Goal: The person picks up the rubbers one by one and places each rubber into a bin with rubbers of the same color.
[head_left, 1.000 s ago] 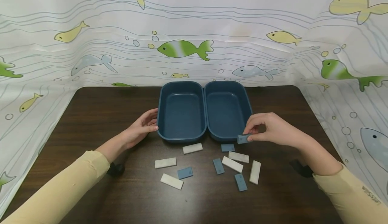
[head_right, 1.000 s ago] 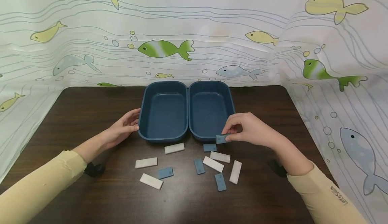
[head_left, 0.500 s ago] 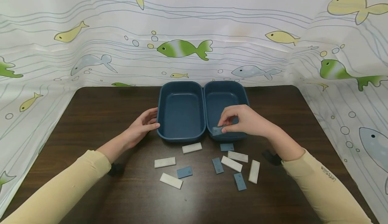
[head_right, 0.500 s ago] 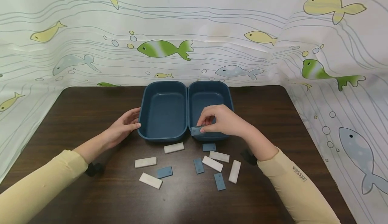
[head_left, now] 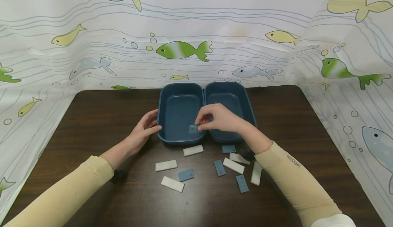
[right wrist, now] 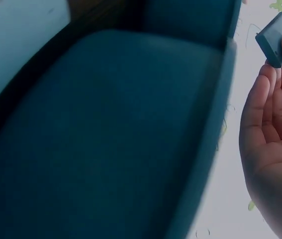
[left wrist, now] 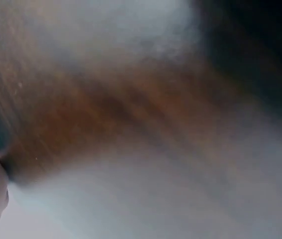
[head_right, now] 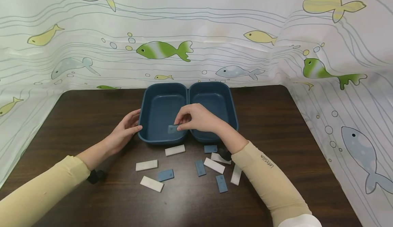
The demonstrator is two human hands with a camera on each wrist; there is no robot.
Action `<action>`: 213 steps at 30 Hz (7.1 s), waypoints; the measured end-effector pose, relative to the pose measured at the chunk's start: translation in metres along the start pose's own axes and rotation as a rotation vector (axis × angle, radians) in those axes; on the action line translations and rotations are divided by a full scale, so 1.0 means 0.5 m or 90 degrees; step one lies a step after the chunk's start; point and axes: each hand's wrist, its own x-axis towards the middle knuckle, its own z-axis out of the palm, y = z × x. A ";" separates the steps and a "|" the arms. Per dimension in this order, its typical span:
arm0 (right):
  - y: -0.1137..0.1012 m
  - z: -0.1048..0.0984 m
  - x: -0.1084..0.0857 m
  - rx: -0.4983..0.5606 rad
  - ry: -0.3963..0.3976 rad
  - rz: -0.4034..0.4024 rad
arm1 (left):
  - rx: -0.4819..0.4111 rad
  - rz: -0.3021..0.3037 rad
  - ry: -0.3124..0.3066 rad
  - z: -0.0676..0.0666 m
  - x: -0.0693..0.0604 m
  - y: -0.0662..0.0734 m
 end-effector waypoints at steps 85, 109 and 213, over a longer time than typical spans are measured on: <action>-0.019 0.059 0.120 -0.130 -0.111 0.049 | -0.028 0.001 -0.012 -0.010 0.007 -0.017; -0.050 0.013 -0.054 -0.101 0.024 -0.015 | -0.050 0.018 -0.016 -0.009 0.007 -0.018; -0.022 0.074 -0.304 -0.303 -0.228 -0.060 | -0.033 0.003 -0.010 -0.009 0.006 -0.017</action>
